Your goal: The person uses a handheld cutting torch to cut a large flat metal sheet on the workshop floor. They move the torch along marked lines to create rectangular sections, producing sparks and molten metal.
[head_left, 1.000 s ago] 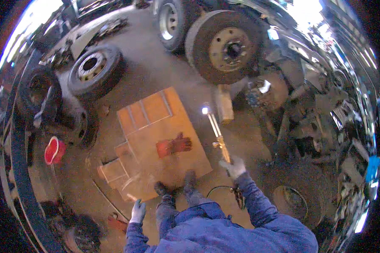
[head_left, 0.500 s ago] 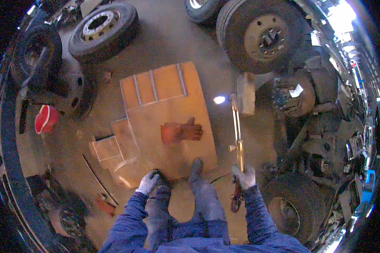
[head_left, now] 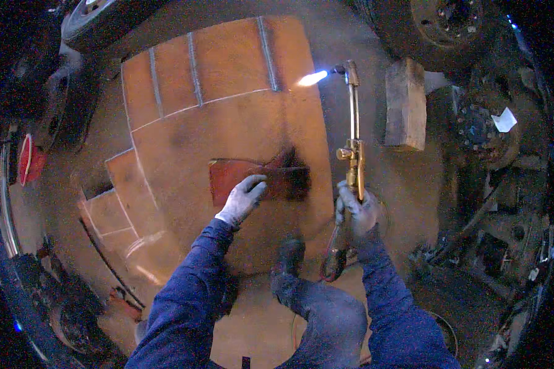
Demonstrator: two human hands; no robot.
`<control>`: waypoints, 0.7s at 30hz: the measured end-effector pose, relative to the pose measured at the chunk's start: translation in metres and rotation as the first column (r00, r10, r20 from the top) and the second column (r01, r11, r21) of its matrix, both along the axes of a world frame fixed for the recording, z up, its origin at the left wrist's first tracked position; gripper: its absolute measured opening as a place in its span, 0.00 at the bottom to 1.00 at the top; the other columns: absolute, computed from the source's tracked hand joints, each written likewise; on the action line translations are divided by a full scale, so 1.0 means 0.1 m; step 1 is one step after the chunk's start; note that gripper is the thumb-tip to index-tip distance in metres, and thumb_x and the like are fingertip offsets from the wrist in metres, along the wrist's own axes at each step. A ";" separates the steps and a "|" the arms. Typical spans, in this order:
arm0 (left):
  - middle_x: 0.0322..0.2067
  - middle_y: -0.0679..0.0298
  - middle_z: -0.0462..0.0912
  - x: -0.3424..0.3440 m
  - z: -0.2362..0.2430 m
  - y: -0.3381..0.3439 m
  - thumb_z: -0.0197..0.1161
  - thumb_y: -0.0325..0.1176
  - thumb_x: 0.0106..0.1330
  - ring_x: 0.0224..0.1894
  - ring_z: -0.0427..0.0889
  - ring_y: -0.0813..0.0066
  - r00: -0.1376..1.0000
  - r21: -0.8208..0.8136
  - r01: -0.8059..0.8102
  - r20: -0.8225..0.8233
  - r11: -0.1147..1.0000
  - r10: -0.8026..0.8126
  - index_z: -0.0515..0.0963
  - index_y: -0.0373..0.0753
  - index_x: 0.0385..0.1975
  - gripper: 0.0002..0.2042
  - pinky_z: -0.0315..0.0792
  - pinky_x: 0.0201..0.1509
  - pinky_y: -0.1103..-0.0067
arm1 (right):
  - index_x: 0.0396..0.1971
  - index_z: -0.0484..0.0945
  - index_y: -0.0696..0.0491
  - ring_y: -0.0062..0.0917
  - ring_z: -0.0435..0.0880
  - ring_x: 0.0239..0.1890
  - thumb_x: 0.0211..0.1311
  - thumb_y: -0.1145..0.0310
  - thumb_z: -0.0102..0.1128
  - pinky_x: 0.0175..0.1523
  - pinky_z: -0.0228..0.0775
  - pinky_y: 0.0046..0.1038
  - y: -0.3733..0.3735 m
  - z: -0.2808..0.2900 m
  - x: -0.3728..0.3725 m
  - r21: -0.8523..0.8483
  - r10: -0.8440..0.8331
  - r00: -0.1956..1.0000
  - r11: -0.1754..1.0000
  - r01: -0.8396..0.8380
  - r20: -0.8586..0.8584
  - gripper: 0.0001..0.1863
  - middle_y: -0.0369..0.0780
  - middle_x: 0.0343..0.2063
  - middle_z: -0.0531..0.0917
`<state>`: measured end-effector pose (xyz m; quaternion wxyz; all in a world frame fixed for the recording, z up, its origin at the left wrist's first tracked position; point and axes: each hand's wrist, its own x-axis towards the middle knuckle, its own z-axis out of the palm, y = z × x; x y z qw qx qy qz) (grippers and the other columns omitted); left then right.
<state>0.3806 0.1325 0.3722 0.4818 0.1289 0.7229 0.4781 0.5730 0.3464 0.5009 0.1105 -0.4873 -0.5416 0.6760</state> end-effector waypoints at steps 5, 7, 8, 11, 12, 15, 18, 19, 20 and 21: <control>0.55 0.54 0.84 -0.04 -0.43 0.75 0.62 0.40 0.74 0.59 0.81 0.62 0.958 0.260 0.141 -0.281 0.955 -0.065 0.78 0.35 0.59 0.19 0.72 0.66 0.70 | 0.33 0.79 0.52 0.19 0.74 0.12 0.70 0.53 0.67 0.18 0.66 0.25 0.09 -0.61 -0.29 0.030 0.028 0.996 0.999 -0.025 -0.086 0.16 0.34 0.17 0.77; 0.55 0.50 0.83 -0.05 -0.62 0.81 0.64 0.41 0.71 0.59 0.79 0.51 0.786 0.153 0.336 -0.589 0.929 -0.187 0.77 0.37 0.61 0.22 0.70 0.68 0.62 | 0.33 0.78 0.51 0.19 0.73 0.12 0.70 0.53 0.67 0.18 0.66 0.25 0.12 -0.79 -0.48 -0.001 0.002 0.995 1.000 -0.002 -0.095 0.16 0.33 0.17 0.77; 0.56 0.49 0.82 -0.03 -0.67 0.76 0.64 0.42 0.70 0.61 0.78 0.47 0.717 0.119 0.408 -0.656 0.905 -0.237 0.76 0.38 0.62 0.24 0.69 0.69 0.59 | 0.33 0.78 0.51 0.19 0.73 0.12 0.70 0.53 0.67 0.17 0.66 0.25 0.11 -0.82 -0.55 -0.012 -0.031 0.997 0.999 0.030 -0.070 0.16 0.33 0.17 0.77; 0.69 0.49 0.69 0.02 -0.82 0.39 0.67 0.41 0.62 0.70 0.67 0.43 0.309 -0.114 0.643 -0.866 0.757 -0.393 0.71 0.45 0.68 0.31 0.62 0.73 0.53 | 0.34 0.78 0.51 0.19 0.74 0.13 0.69 0.53 0.68 0.18 0.67 0.25 0.04 -0.79 -0.66 -0.005 -0.047 0.988 0.999 0.047 -0.148 0.17 0.33 0.16 0.76; 0.73 0.49 0.62 -0.01 -0.83 0.22 0.73 0.41 0.52 0.72 0.64 0.42 0.025 -0.375 0.698 -0.838 0.610 -0.545 0.71 0.50 0.68 0.38 0.63 0.73 0.49 | 0.34 0.78 0.51 0.19 0.74 0.13 0.68 0.53 0.69 0.18 0.67 0.25 0.00 -0.73 -0.66 0.004 -0.048 0.991 0.999 0.049 -0.129 0.17 0.32 0.16 0.75; 0.73 0.53 0.62 -0.17 -0.87 -0.06 0.63 0.34 0.59 0.70 0.67 0.47 -0.049 -0.446 0.703 -0.808 0.554 -0.587 0.71 0.53 0.69 0.32 0.66 0.70 0.52 | 0.36 0.79 0.51 0.18 0.75 0.14 0.69 0.53 0.68 0.20 0.69 0.25 -0.06 -0.43 -0.59 0.069 -0.074 0.985 0.994 0.085 -0.155 0.16 0.33 0.18 0.77; 0.69 0.55 0.67 -0.54 -0.86 -0.04 0.53 0.29 0.67 0.63 0.72 0.52 -0.067 -0.575 0.608 -0.725 0.548 -0.686 0.71 0.54 0.68 0.27 0.72 0.64 0.59 | 0.38 0.80 0.52 0.18 0.77 0.16 0.69 0.53 0.68 0.22 0.71 0.24 -0.04 -0.16 -0.54 0.106 0.006 0.986 0.994 0.012 -0.165 0.16 0.33 0.20 0.79; 0.66 0.55 0.70 -0.66 -0.85 -0.03 0.52 0.26 0.67 0.60 0.74 0.53 -0.046 -0.561 0.568 -0.752 0.602 -0.657 0.71 0.54 0.69 0.28 0.74 0.62 0.60 | 0.39 0.80 0.52 0.18 0.77 0.17 0.69 0.53 0.68 0.22 0.71 0.24 -0.06 -0.11 -0.55 0.116 0.017 0.989 0.993 0.000 -0.145 0.16 0.33 0.21 0.79; 0.63 0.56 0.73 -0.77 -0.82 0.03 0.51 0.23 0.67 0.57 0.77 0.53 -0.051 -0.582 0.528 -0.748 0.618 -0.662 0.71 0.54 0.69 0.29 0.75 0.59 0.62 | 0.39 0.80 0.51 0.18 0.77 0.17 0.69 0.54 0.68 0.22 0.71 0.24 -0.08 -0.06 -0.53 0.155 0.025 0.986 0.988 0.000 -0.162 0.16 0.33 0.21 0.79; 0.61 0.55 0.75 -0.91 -0.74 0.07 0.51 0.23 0.66 0.56 0.77 0.53 -0.016 -0.560 0.502 -0.768 0.659 -0.641 0.69 0.55 0.70 0.31 0.75 0.59 0.62 | 0.39 0.80 0.51 0.18 0.77 0.17 0.69 0.53 0.68 0.23 0.72 0.24 -0.15 -0.03 -0.54 0.151 0.006 0.987 0.988 0.018 -0.159 0.16 0.32 0.21 0.79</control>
